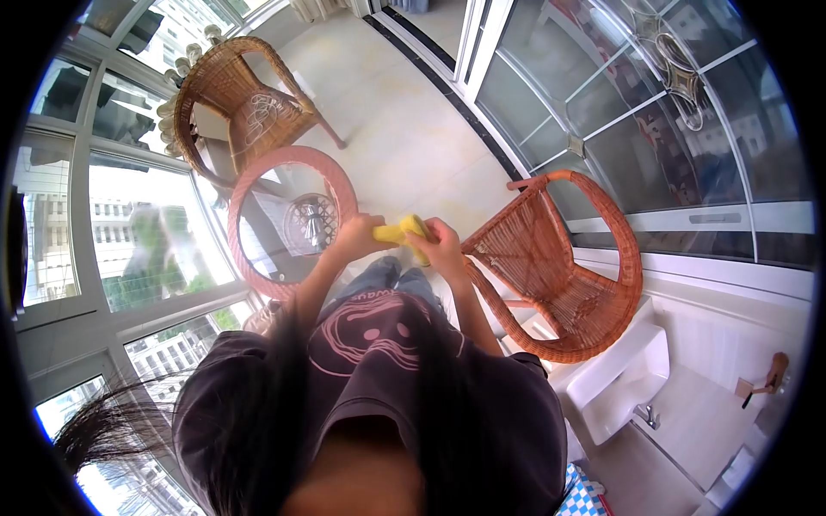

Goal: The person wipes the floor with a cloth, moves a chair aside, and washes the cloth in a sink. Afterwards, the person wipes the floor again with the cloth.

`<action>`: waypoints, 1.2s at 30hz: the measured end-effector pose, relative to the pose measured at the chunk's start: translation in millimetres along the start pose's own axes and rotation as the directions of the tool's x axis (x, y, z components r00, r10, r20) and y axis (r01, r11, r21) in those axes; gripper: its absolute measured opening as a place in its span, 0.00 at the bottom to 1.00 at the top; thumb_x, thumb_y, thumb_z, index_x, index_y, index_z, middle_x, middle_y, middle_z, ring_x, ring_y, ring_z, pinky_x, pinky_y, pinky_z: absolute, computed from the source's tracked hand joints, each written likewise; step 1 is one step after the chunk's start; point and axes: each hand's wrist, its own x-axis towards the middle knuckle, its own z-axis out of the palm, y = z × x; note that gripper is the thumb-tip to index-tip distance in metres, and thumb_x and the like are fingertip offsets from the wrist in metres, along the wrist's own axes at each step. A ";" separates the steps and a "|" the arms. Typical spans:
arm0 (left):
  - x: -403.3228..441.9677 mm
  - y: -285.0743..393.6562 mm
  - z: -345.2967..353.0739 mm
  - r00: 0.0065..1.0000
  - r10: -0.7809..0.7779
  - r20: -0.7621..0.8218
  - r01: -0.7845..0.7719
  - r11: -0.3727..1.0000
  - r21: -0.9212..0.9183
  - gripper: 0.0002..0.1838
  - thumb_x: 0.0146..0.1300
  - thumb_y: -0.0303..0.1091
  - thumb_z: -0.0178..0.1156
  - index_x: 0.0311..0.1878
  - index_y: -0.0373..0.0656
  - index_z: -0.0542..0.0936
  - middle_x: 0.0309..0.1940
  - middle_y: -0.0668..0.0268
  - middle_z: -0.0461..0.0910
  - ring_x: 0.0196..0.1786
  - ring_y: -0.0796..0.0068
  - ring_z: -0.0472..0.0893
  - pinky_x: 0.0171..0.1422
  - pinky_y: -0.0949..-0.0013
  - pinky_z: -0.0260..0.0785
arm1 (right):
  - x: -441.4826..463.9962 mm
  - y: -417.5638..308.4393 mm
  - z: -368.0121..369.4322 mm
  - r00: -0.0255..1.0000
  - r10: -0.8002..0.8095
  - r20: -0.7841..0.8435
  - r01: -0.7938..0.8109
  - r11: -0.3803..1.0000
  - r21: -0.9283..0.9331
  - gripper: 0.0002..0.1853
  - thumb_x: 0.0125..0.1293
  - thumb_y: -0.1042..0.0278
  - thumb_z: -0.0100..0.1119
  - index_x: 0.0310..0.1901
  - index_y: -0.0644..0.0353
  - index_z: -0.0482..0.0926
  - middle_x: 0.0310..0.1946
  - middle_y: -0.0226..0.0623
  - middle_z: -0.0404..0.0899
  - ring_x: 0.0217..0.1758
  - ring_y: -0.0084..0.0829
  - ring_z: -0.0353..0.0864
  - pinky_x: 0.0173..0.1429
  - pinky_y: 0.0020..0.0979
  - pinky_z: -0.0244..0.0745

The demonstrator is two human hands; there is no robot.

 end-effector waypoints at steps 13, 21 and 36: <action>7.2 16.7 9.7 0.996 0.028 0.079 -0.016 0.990 -0.141 0.20 0.40 0.43 0.70 0.37 0.46 0.79 0.34 0.61 0.81 0.41 0.59 0.78 0.47 0.59 0.68 | -17.9 15.6 -24.6 0.968 -0.043 -0.246 0.086 0.982 0.166 0.10 0.59 0.75 0.58 0.42 0.70 0.76 0.34 0.32 0.80 0.38 0.17 0.76 0.41 0.19 0.70; 15.8 31.6 28.3 0.874 0.126 0.469 0.063 0.928 -0.368 0.20 0.49 0.37 0.65 0.47 0.42 0.78 0.34 0.60 0.81 0.38 0.65 0.79 0.46 0.67 0.69 | -33.8 -5.0 -27.8 0.997 -0.056 -0.054 0.051 0.995 -0.081 0.11 0.55 0.75 0.62 0.40 0.68 0.78 0.31 0.31 0.80 0.34 0.17 0.76 0.40 0.19 0.71; 16.4 31.9 37.4 0.956 0.057 0.289 0.133 0.790 -0.598 0.14 0.60 0.39 0.58 0.44 0.40 0.79 0.27 0.61 0.79 0.31 0.75 0.76 0.39 0.70 0.68 | -25.1 14.0 -56.7 0.978 0.120 -0.171 -0.074 0.964 0.255 0.10 0.58 0.72 0.61 0.40 0.64 0.76 0.32 0.27 0.77 0.35 0.15 0.73 0.37 0.18 0.68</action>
